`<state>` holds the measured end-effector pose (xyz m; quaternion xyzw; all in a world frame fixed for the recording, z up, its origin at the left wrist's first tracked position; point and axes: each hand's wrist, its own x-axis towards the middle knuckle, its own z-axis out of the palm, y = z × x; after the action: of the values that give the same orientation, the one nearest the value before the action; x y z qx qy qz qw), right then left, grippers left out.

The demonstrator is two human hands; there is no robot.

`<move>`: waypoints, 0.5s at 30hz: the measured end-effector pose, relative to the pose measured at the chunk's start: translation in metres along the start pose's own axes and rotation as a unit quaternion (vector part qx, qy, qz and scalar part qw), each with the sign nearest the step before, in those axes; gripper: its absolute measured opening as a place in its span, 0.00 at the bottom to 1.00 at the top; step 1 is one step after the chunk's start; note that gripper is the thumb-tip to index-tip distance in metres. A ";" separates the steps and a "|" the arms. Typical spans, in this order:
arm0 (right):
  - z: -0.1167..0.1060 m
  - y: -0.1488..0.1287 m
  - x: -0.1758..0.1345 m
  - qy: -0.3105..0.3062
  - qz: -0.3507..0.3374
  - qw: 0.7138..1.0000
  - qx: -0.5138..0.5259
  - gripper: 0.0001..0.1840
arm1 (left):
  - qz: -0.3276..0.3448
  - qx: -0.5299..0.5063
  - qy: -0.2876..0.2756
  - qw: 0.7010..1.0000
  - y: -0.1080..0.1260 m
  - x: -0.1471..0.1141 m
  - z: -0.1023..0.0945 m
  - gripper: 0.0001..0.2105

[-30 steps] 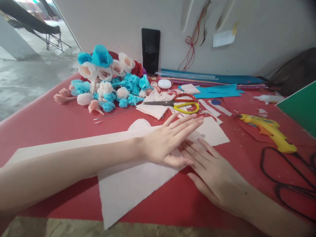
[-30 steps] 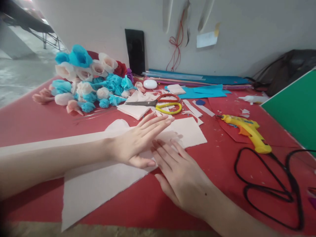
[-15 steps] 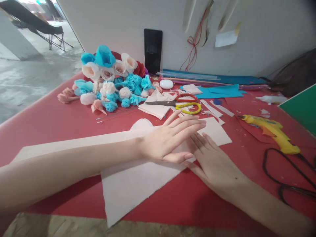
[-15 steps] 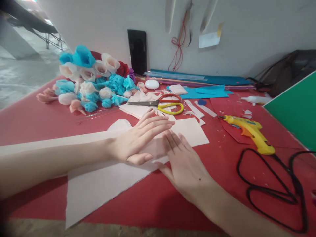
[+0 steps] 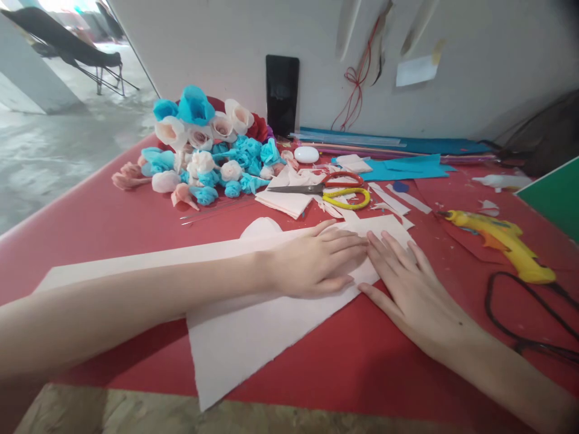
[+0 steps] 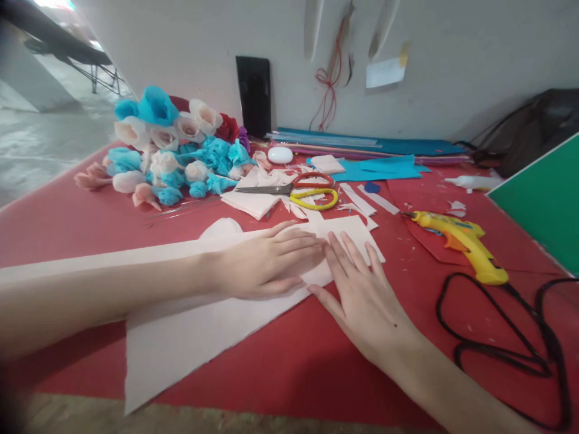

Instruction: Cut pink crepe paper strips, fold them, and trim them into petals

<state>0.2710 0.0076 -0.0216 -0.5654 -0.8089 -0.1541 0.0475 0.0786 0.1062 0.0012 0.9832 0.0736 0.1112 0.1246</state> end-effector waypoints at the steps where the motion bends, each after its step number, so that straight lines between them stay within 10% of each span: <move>1: -0.001 0.001 0.000 0.000 -0.004 1.000 -0.004 0.38 | -0.010 0.000 -0.018 1.000 0.001 0.001 0.001 0.25; 15: -0.021 0.025 -0.029 0.044 -0.106 0.991 -0.072 0.33 | -0.020 0.024 -0.056 0.998 0.001 0.001 0.002 0.25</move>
<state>0.3028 -0.0166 -0.0037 -0.4709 -0.8483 -0.2407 0.0262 0.0805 0.1051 0.0000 0.9888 0.0893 0.0519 0.1073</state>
